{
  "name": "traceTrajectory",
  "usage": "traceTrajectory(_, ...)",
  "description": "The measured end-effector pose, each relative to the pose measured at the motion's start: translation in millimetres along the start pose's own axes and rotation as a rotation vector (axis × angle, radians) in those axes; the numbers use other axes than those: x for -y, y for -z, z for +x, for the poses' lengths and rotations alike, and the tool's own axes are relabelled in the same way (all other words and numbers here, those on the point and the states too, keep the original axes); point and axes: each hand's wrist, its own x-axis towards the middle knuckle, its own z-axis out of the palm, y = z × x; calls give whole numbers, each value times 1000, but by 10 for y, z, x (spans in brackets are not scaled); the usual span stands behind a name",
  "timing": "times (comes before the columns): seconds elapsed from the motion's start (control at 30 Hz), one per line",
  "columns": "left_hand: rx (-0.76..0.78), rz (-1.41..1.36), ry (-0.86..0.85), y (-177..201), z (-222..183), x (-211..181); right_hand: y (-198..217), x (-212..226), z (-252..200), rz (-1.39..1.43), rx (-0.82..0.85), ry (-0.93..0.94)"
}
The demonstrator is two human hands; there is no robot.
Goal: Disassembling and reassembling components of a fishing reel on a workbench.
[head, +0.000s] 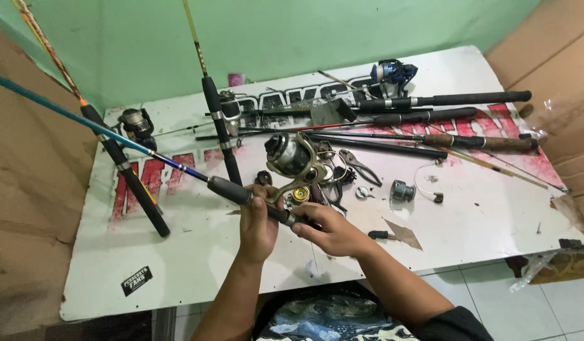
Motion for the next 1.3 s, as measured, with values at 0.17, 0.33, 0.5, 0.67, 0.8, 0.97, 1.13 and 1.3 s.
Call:
traceTrajectory(0.17,25,-79,101,-89,18,-159,50,-116,-2,285,85,-149)
traceTrajectory(0.33,10,-138,215,-121,75,-305,64,-122,7,154,41,-119)
traceTrajectory(0.5,207,-132,238,-214,168,-474,89,-106,-15,15,-17,124)
traceTrajectory(0.67,220,-142,292,-340,212,-528,159,-45,-44,-43,14,126)
traceTrajectory(0.8,55,-61,273,-177,161,-269,143,-41,-60,-69,26,174)
traceTrajectory(0.97,-40,-56,227,-64,216,-131,118,59,5,23,82,-96)
traceTrajectory(1.13,-88,-72,230,-12,380,-45,113,-65,87,-67,-10,-41)
traceTrajectory(1.3,-122,-82,229,79,476,65,86,44,124,-90,-123,133)
